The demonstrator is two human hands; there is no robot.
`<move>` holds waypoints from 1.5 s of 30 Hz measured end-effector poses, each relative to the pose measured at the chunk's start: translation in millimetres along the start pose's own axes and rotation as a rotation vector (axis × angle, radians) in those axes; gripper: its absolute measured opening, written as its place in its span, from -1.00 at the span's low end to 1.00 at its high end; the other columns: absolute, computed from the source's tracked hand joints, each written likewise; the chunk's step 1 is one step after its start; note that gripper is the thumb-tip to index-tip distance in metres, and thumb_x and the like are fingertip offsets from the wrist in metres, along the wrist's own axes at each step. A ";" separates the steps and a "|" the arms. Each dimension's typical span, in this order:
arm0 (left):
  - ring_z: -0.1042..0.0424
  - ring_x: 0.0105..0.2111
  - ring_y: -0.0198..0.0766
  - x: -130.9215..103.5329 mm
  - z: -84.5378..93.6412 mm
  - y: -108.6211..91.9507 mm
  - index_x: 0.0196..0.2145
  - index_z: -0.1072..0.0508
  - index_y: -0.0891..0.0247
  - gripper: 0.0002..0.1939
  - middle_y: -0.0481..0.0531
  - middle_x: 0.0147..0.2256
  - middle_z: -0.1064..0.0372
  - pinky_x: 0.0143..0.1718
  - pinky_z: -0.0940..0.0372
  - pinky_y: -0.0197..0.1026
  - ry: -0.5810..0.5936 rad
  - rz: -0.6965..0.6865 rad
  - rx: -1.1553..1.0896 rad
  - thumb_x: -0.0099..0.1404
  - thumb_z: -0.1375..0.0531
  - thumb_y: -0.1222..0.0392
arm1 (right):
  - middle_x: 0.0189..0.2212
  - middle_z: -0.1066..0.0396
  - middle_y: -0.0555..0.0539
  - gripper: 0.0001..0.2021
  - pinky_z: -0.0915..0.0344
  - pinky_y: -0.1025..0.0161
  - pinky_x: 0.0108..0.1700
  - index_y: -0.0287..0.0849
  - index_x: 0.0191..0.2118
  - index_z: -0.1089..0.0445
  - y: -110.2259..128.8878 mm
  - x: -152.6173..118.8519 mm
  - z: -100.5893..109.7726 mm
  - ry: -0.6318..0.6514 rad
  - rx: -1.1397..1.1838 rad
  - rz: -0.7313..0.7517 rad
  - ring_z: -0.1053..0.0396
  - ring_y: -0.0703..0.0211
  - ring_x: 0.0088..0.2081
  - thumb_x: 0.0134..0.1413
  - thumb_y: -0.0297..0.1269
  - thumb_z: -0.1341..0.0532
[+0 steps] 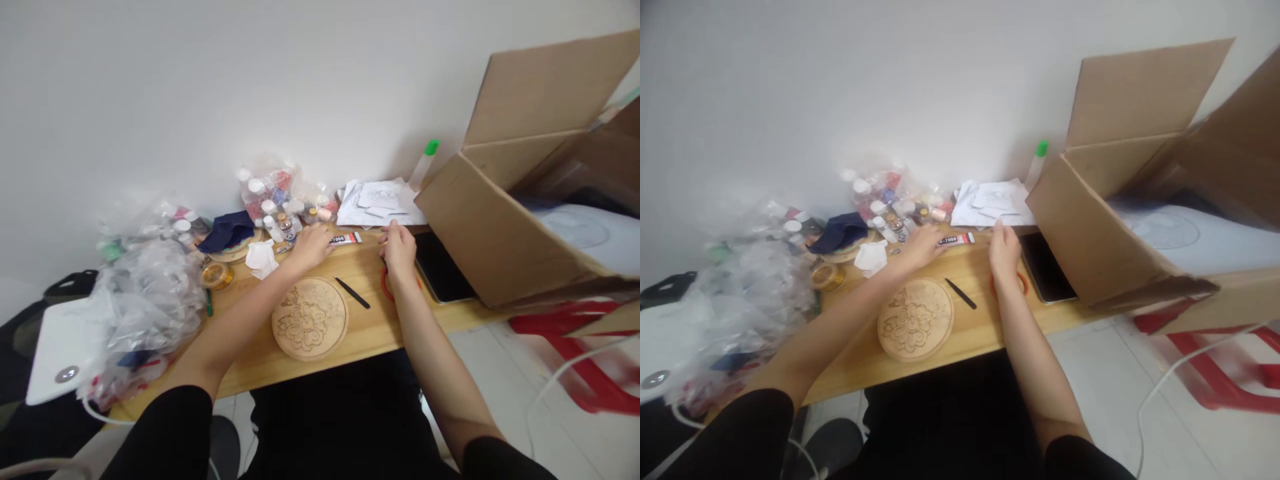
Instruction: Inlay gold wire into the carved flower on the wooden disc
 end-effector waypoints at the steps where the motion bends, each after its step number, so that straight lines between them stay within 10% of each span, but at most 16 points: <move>1: -0.43 0.01 -0.10 -2.4 2.7 5.4 0.02 -0.43 0.29 -0.68 0.13 0.03 -0.40 0.04 -0.38 0.10 0.010 0.034 0.028 0.39 -0.21 0.08 | -0.51 -0.46 -0.07 -0.38 -0.22 0.24 -0.39 -0.18 -0.30 -0.43 0.8 -0.6 -1.8 0.012 -0.056 0.018 -0.38 0.11 -0.45 0.19 0.30 0.07; 8: -0.46 -0.05 -0.14 -75.1 43.4 63.0 -0.16 -0.49 0.32 -0.82 0.08 -0.15 -0.48 0.03 -0.35 0.05 0.106 0.237 0.143 0.43 -0.16 0.17 | -0.56 -0.43 -0.04 -0.72 -0.09 0.26 -0.37 -0.17 -0.50 -0.39 15.8 -34.6 -46.8 0.342 -0.411 0.161 -0.33 0.15 -0.43 0.12 -0.13 -0.15; 14: -0.49 -0.12 -0.20 -146.7 34.9 71.3 -0.14 -0.48 0.32 -0.78 0.06 -0.13 -0.48 -0.05 -0.42 -0.01 0.251 0.329 0.183 0.40 -0.21 0.10 | -0.54 -0.47 -0.02 -0.84 -0.07 0.27 -0.39 -0.16 -0.51 -0.40 27.4 -73.4 -75.0 0.714 -0.526 0.307 -0.31 0.20 -0.48 -0.06 -0.22 -0.33; 26: -0.46 -0.03 -0.13 -120.5 21.0 97.1 -0.12 -0.49 0.31 -0.74 0.10 -0.05 -0.47 0.05 -0.35 0.08 0.102 0.567 0.191 0.39 -0.21 0.06 | -0.55 -0.46 0.05 -0.89 -0.11 0.31 -0.39 -0.18 -0.51 -0.42 18.7 -76.4 -81.4 0.874 -0.548 0.326 -0.34 0.27 -0.47 -0.05 -0.32 -0.31; 32: -0.54 -0.15 0.00 -136.4 65.0 103.4 -0.28 -0.57 0.25 -0.83 0.13 -0.24 -0.57 -0.12 -0.37 -0.03 -0.111 0.634 0.079 0.29 -0.17 0.22 | -0.57 -0.43 0.03 -0.90 -0.11 0.31 -0.39 -0.18 -0.54 -0.39 18.1 -66.2 -73.2 0.790 -0.409 0.262 -0.30 0.27 -0.48 -0.09 -0.40 -0.29; 38: -0.49 -0.47 -0.28 -170.7 124.6 84.1 -0.33 -0.53 0.22 -0.84 -0.04 -0.44 -0.53 -0.36 -0.38 -0.21 -0.321 0.603 -0.198 0.24 -0.19 0.13 | -0.63 -0.34 0.03 -0.77 -0.17 0.33 -0.52 -0.13 -0.48 -0.26 7.2 -59.5 -69.6 0.774 -0.158 0.078 -0.29 0.27 -0.59 0.15 -0.20 -0.21; 45: -0.40 -0.57 -0.32 -181.6 107.1 20.6 -0.37 -0.55 0.19 -0.86 -0.09 -0.57 -0.44 -0.46 -0.26 -0.25 -0.311 0.390 -0.355 0.21 -0.22 0.12 | -0.59 -0.15 0.11 -0.51 0.13 0.37 -0.66 -0.12 -0.33 -0.26 39.9 -88.0 -58.3 0.726 0.135 -0.013 0.01 0.41 -0.68 0.21 0.27 -0.03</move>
Point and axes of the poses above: each hand's wrist, its own x-axis towards the middle knuckle, its own z-axis out of the back of the hand, y = z × x, the point moved 9 cm from there along x, towards the middle knuckle
